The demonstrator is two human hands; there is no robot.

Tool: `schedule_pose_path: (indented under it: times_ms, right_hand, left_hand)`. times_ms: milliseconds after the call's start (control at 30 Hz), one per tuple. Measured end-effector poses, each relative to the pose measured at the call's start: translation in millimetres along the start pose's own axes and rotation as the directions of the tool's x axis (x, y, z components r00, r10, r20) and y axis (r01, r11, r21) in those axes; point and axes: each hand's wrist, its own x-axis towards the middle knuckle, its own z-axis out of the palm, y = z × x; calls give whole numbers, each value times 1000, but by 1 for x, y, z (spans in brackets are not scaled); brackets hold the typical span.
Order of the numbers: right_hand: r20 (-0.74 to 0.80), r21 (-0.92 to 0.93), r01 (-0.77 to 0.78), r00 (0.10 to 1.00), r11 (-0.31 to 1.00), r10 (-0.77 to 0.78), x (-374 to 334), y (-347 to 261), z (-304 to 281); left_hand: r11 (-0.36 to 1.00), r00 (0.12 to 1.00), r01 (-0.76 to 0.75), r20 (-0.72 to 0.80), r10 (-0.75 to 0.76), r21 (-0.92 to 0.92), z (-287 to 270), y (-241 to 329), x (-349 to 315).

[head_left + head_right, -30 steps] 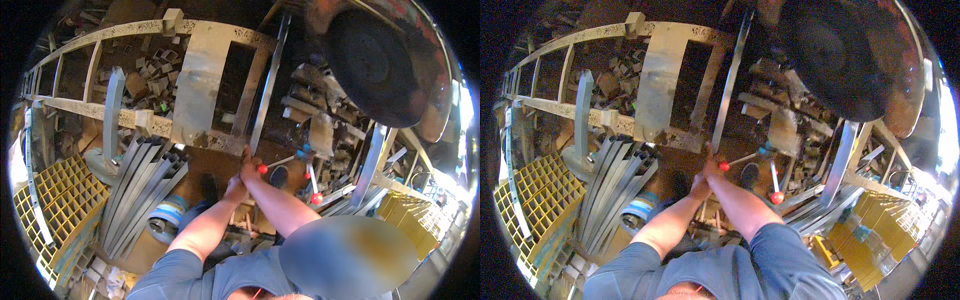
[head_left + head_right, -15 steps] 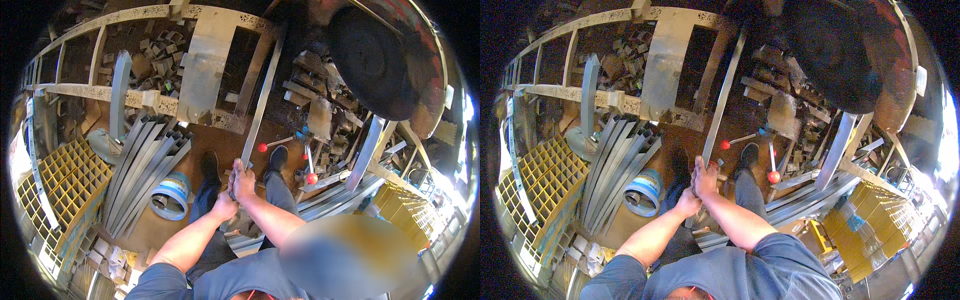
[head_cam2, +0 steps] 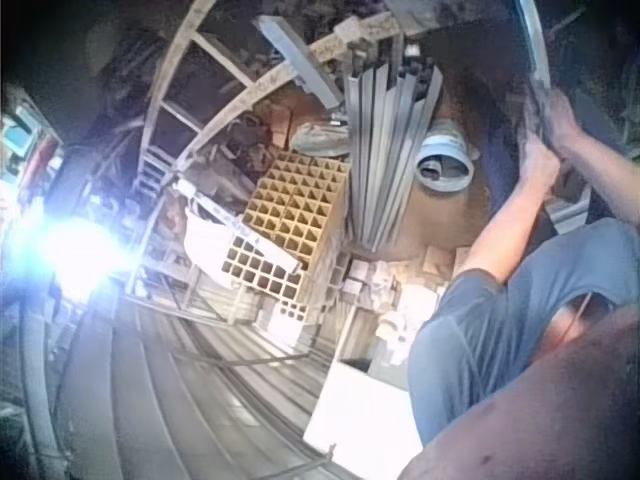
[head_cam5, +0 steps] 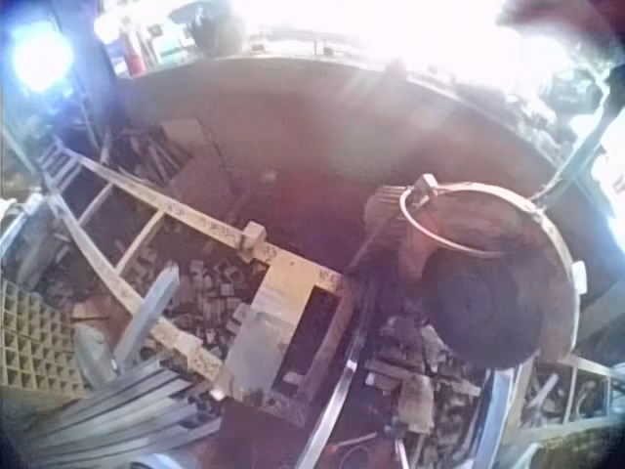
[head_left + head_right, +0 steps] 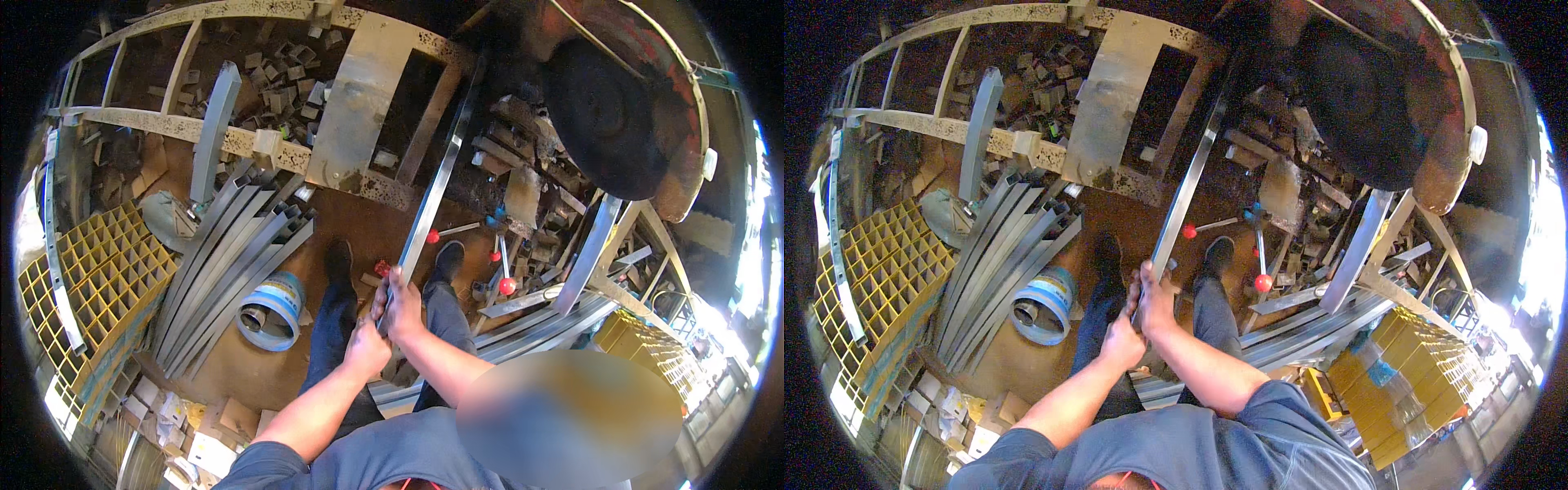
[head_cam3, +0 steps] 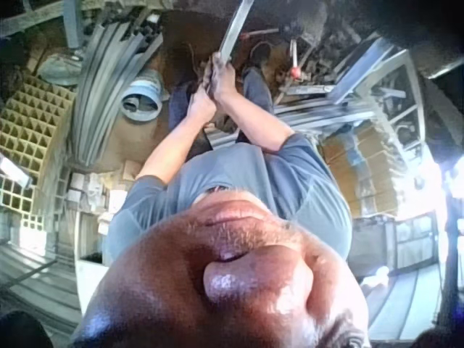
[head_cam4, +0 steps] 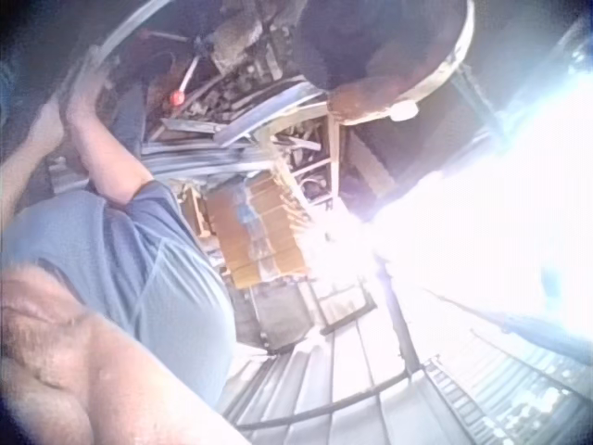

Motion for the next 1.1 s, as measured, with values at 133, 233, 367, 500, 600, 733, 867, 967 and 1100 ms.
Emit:
schedule_pose_path:
  times_ms: [133,233,367,500,600,733,867,967,1100]
  right_hand:
    - [-73,-68,42,996,997,-47,21,-29,17]
    - [-81,-136,110,989,985,-121,43,-62,40]
    - [-115,-104,50,991,993,-62,14,-55,21]
    - [-54,-201,74,995,977,-86,-3,-46,20]
    - [-69,-214,108,990,971,-125,15,-30,16]
    - [29,-76,-14,999,997,16,-6,7,9]
    - [-81,-169,-15,997,986,2,20,-36,21]
    - [-54,-122,-4,999,993,-2,23,-28,2]
    - [-105,-156,-49,994,987,33,-26,18,-14]
  left_hand:
    - [975,992,56,123,-30,-214,-29,55,10]
    - [977,996,-46,61,60,-207,-21,48,60]
    - [809,944,135,322,70,-572,-18,34,13]
    - [754,969,32,204,136,-656,-10,17,-10]
    - [905,988,-111,56,147,-412,-6,8,7]
    - [973,994,-112,-36,106,-204,0,-30,-24]
    - [832,839,-532,-236,491,-160,5,-4,9]
    - [896,955,-295,-129,266,-332,11,7,17]
    - [872,935,-352,-163,314,-340,26,-22,-41]
